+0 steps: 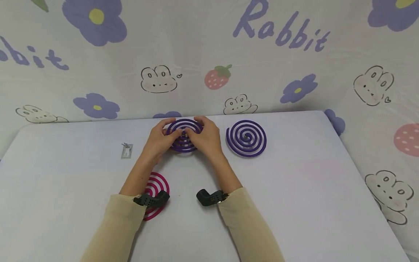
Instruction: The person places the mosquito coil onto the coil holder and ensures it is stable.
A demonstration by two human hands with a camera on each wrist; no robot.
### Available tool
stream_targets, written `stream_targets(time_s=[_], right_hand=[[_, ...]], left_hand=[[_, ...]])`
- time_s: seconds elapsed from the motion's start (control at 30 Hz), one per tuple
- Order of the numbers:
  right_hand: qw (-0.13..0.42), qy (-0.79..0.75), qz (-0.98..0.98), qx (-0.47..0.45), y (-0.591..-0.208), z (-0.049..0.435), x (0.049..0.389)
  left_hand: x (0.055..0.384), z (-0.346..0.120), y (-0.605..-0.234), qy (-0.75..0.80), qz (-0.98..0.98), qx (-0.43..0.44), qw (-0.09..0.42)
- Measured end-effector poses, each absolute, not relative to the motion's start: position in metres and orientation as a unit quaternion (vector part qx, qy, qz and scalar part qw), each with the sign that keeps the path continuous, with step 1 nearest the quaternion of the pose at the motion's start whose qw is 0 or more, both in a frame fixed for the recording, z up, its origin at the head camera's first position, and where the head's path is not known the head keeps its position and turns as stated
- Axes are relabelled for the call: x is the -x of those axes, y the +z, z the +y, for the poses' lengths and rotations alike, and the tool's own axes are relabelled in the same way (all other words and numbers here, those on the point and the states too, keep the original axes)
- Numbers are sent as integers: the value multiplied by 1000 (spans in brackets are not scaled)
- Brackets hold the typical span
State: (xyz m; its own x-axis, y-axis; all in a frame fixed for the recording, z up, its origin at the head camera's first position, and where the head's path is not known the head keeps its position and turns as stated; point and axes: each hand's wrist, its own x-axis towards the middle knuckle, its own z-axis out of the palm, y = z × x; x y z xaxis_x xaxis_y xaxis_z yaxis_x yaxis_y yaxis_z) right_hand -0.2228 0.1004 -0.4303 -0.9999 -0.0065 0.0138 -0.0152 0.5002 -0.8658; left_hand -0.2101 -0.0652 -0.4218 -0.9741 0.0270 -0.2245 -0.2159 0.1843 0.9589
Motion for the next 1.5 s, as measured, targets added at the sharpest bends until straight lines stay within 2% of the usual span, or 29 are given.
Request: stream_targets(time_s=[0.43, 0.7, 0.87, 1.0, 1.27, 1.5], right_hand=[[22, 506, -862, 6, -425, 105, 225], [29, 511, -859, 0, -421, 108, 223], [8, 500, -866, -17, -419, 102, 221], [16, 476, -878, -36, -419, 99, 218], [59, 420, -896, -132, -415, 104, 211], [46, 374, -907, -185, -409, 106, 202]], left_hand=[[212, -67, -420, 634, 759, 74, 126], [210, -72, -415, 595, 790, 81, 127], [204, -80, -409, 569, 809, 82, 121], [201, -84, -405, 571, 810, 59, 117], [192, -90, -397, 537, 837, 13, 106], [178, -97, -398, 437, 891, -81, 90]])
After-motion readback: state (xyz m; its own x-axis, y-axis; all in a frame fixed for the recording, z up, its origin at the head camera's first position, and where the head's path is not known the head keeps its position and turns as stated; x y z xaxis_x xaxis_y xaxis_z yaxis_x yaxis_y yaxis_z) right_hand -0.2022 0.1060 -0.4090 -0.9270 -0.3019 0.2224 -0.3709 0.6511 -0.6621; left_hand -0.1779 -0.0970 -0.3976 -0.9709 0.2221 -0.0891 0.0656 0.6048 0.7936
